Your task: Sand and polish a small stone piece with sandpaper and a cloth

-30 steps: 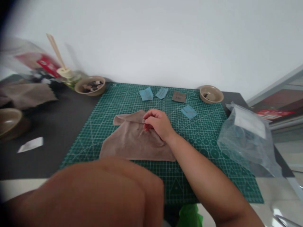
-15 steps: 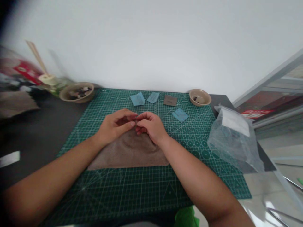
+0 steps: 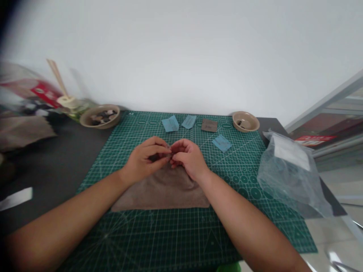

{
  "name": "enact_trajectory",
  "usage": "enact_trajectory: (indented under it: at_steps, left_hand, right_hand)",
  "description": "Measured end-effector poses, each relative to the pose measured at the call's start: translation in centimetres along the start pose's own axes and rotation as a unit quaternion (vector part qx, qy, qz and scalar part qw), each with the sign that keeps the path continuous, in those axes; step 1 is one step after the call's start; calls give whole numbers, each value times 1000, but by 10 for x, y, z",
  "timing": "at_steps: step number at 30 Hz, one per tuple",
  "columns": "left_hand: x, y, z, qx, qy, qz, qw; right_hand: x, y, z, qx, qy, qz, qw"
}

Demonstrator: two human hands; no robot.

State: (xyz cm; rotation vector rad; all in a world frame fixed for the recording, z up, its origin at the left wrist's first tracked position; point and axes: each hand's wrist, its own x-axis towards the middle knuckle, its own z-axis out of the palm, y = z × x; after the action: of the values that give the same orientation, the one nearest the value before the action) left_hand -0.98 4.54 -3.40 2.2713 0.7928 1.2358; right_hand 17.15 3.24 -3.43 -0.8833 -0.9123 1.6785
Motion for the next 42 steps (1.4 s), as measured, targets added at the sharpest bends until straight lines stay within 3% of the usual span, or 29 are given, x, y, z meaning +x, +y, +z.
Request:
enact_trajectory:
  at_steps: [28,42]
  left_hand:
    - [-1,2,2,13,-23,29,999]
    - [-1,3,1,18,-38,9,999]
  right_hand:
    - [-4,2,2,-100,-43,-24,994]
    - [-7,0,4,-117,-37,-20,992]
